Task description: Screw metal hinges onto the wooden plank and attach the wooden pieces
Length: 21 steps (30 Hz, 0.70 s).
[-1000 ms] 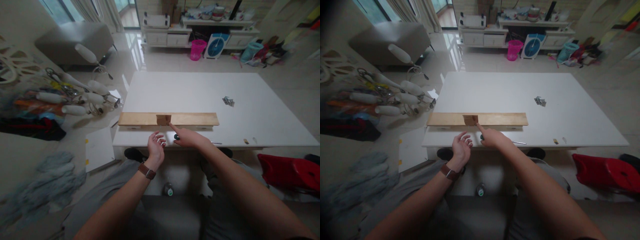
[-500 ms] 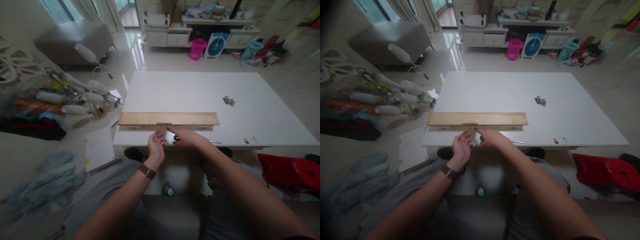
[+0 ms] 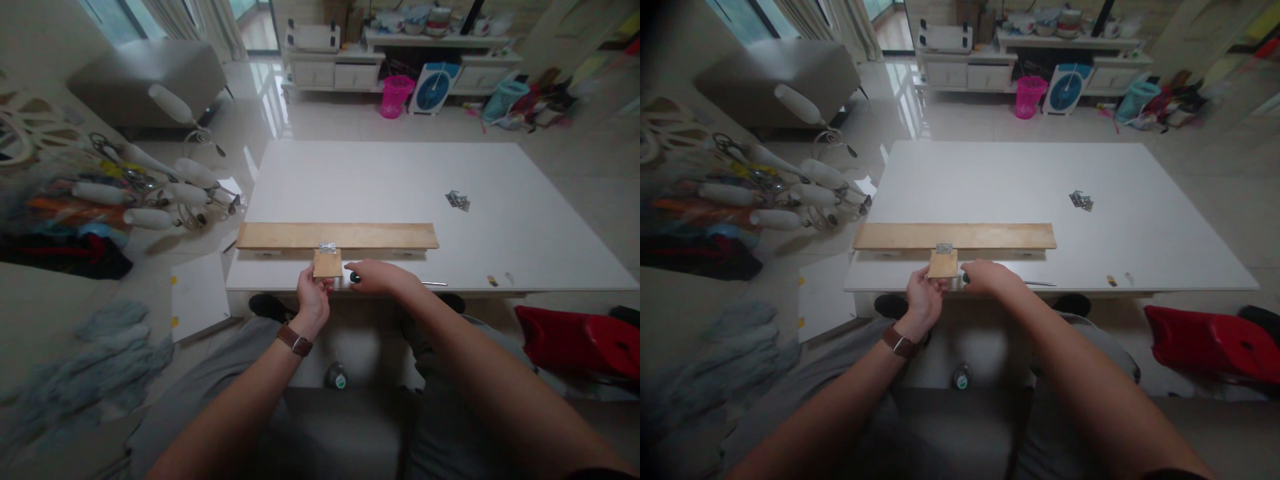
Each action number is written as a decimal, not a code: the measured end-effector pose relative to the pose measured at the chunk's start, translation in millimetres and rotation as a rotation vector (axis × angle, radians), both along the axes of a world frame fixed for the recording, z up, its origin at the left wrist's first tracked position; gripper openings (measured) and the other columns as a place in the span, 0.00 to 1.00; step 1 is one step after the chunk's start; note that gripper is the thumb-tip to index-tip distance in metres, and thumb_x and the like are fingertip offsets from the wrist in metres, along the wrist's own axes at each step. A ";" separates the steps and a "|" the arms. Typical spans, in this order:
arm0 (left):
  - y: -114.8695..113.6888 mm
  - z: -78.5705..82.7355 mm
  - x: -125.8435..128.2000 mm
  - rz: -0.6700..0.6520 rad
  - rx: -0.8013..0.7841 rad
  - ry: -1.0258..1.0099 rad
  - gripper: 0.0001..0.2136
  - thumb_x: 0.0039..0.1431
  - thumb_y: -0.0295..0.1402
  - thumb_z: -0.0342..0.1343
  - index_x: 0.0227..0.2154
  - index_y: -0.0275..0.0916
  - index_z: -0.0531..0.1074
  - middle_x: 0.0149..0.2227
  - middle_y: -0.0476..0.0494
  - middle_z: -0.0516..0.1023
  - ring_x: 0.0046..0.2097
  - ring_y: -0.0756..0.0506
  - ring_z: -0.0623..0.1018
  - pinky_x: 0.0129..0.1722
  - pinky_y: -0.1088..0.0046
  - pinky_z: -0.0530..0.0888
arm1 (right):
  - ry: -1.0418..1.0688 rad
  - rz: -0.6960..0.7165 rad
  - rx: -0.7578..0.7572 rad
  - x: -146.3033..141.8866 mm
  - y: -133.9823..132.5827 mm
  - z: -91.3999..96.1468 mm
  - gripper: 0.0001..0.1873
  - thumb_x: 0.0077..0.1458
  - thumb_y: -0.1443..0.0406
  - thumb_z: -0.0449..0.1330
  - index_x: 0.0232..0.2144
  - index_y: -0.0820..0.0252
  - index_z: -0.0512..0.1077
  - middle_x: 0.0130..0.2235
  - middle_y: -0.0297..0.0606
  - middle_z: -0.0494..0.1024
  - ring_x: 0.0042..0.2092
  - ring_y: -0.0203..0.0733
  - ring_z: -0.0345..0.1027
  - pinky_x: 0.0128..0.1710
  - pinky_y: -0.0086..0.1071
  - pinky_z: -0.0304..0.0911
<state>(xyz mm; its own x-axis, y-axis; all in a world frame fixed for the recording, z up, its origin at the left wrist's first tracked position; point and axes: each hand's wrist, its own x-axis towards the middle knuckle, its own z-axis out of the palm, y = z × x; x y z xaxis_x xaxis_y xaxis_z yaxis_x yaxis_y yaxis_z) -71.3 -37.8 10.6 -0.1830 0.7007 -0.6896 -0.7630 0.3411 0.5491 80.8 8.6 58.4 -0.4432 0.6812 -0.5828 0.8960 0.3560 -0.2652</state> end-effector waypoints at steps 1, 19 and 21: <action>-0.1 -0.1 0.2 -0.003 -0.004 0.004 0.10 0.65 0.34 0.50 0.42 0.37 0.74 0.34 0.47 0.79 0.24 0.52 0.72 0.24 0.77 0.64 | 0.004 0.002 0.001 0.2 0.3 -0.9 0.27 0.64 0.62 0.59 0.63 0.60 0.73 0.61 0.54 0.81 0.59 0.58 0.78 0.54 0.43 0.71; -1.3 -8.3 0.1 -0.030 -0.048 0.057 0.14 0.66 0.34 0.52 0.52 0.39 0.72 0.40 0.45 0.81 0.27 0.52 0.75 0.25 0.78 0.67 | 0.443 -0.205 0.237 1.2 7.3 5.8 0.32 0.50 0.70 0.60 0.59 0.61 0.66 0.55 0.53 0.79 0.52 0.54 0.74 0.51 0.43 0.68; -1.8 -9.0 0.1 -0.031 -0.063 0.077 0.15 0.65 0.33 0.53 0.53 0.40 0.72 0.41 0.45 0.81 0.27 0.51 0.76 0.25 0.78 0.67 | 0.590 -0.346 0.316 2.3 12.4 7.8 0.28 0.47 0.70 0.58 0.52 0.59 0.63 0.48 0.47 0.77 0.46 0.49 0.71 0.48 0.43 0.67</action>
